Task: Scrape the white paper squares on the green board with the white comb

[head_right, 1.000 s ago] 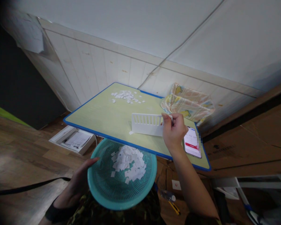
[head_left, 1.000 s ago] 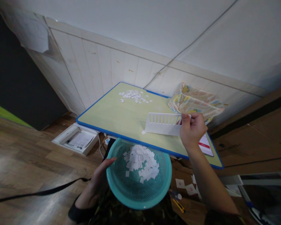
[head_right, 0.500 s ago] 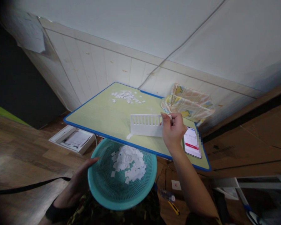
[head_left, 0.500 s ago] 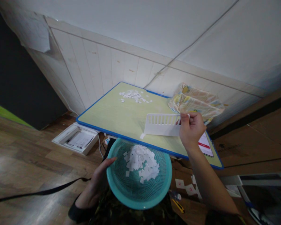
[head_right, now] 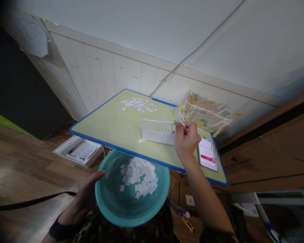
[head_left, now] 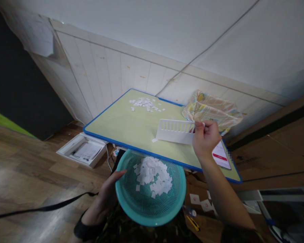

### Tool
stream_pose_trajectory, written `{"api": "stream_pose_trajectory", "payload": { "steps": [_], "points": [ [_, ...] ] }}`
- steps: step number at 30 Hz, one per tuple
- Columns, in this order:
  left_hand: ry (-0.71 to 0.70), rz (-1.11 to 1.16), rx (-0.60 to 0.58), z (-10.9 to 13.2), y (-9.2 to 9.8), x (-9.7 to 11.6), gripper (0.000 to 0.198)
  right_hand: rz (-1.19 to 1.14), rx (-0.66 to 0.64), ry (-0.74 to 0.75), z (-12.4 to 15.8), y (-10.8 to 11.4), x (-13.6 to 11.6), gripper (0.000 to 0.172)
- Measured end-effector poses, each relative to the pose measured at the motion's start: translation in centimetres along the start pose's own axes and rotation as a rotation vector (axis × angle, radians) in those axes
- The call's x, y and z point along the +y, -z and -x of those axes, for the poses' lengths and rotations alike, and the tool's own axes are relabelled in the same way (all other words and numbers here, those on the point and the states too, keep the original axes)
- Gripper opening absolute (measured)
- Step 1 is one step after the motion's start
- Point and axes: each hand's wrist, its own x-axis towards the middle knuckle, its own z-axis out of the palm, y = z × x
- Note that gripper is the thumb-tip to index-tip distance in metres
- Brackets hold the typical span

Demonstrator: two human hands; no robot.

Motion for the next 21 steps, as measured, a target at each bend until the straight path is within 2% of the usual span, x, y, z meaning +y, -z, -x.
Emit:
{"api": "stream_pose_trajectory", "payload": {
  "steps": [4,8,21],
  "points": [
    [-0.035,-0.082,0.015,0.11,0.04,0.02,0.018,-0.02,-0.016,-0.009,0.29,0.09,-0.3,0.039],
    [-0.028,-0.062,-0.019,0.6,-0.24,0.15,0.019,-0.081,-0.062,-0.058,0.41,0.06,-0.42,0.039],
    [-0.005,-0.073,0.006,0.25,0.22,0.05,0.023,-0.089,-0.07,-0.068,0.74,-0.06,-0.39,0.039]
  ]
}}
